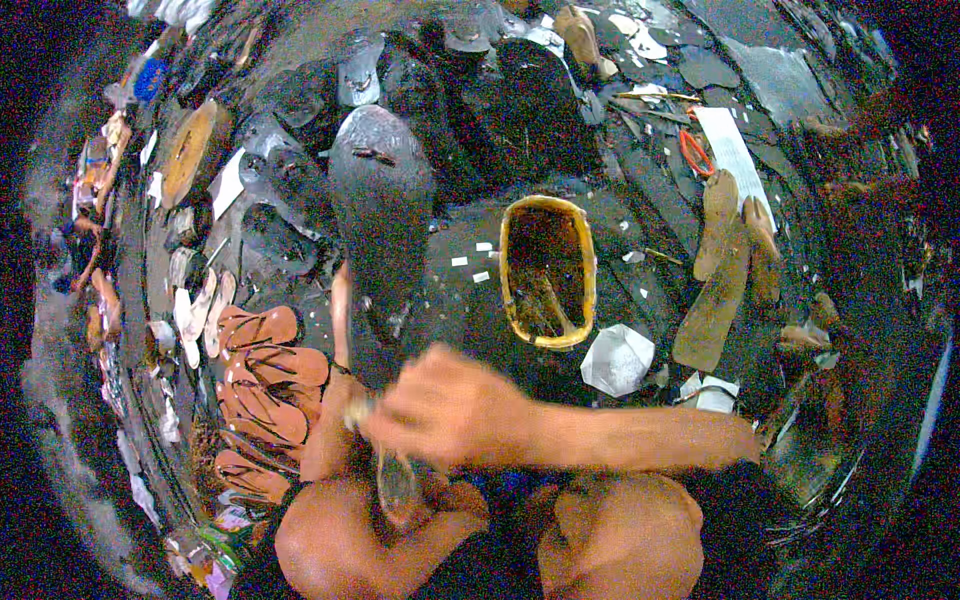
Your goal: The person applies glue to the sole of a black shoe using a brush, then places the shoe aside. The person later pours glue from a container onto a black mat and spreads it with a brush.
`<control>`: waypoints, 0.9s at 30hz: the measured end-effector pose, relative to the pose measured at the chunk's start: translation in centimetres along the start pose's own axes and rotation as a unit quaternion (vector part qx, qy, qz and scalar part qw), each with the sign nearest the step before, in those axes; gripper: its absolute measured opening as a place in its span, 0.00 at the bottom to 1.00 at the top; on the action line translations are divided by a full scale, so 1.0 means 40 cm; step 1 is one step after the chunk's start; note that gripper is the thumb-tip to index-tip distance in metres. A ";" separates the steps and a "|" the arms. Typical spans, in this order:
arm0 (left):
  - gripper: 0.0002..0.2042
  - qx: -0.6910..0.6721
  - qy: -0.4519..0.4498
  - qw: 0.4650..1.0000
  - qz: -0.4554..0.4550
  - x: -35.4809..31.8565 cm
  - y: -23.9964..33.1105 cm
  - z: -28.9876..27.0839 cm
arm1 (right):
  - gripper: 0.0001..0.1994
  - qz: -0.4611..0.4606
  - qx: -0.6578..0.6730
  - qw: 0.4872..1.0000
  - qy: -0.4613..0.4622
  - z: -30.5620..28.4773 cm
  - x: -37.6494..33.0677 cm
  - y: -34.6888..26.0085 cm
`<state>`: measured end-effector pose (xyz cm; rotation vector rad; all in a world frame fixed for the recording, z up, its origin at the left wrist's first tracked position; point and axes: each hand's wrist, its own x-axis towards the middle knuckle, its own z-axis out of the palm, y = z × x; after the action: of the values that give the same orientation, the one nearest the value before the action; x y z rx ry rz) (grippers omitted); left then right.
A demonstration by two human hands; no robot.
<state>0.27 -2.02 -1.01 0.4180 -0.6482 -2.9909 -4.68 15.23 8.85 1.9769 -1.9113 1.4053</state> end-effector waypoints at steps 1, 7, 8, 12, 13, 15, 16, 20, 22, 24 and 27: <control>0.21 0.026 0.048 0.998 0.030 -0.003 0.004 0.005 | 0.14 -0.053 0.010 0.998 -0.029 0.010 -0.008 -0.011; 0.20 0.144 0.189 0.971 0.042 0.000 -0.024 0.031 | 0.17 0.107 -0.072 0.990 0.061 -0.058 0.056 0.119; 0.21 0.118 0.169 0.978 0.047 0.001 -0.021 0.027 | 0.16 0.087 -0.058 0.993 0.052 -0.049 0.036 0.089; 0.23 -0.051 0.098 0.994 0.016 0.005 0.014 -0.002 | 0.18 -0.014 0.044 0.998 0.036 0.019 -0.032 0.027; 0.22 -0.038 0.148 0.988 0.021 -0.002 0.017 -0.006 | 0.17 -0.005 0.061 0.996 0.058 0.019 -0.033 0.038; 0.22 -0.016 0.182 0.983 0.016 -0.009 0.017 -0.012 | 0.15 0.058 0.055 0.991 0.103 0.008 -0.024 0.088; 0.22 -0.032 0.158 0.987 0.025 -0.007 0.013 -0.015 | 0.14 0.086 -0.001 0.989 0.118 -0.003 -0.003 0.137; 0.24 -0.077 0.077 0.994 0.004 -0.016 0.004 -0.060 | 0.08 0.194 -0.002 0.957 0.215 -0.014 0.058 0.206; 0.24 -0.111 0.100 0.989 0.019 -0.012 0.033 -0.115 | 0.15 0.087 0.032 0.979 0.179 0.008 0.039 0.124; 0.26 -0.174 0.090 0.976 0.097 -0.017 0.061 -0.179 | 0.20 0.114 0.110 0.986 0.057 0.022 -0.004 0.042; 0.23 -0.088 0.153 0.977 0.123 -0.004 0.069 -0.233 | 0.20 0.107 0.152 0.978 0.090 0.035 -0.040 0.029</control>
<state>2.96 -8.26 -8.00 0.7084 -0.3716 -2.6427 -4.55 15.35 6.43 1.7135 -1.9739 1.9655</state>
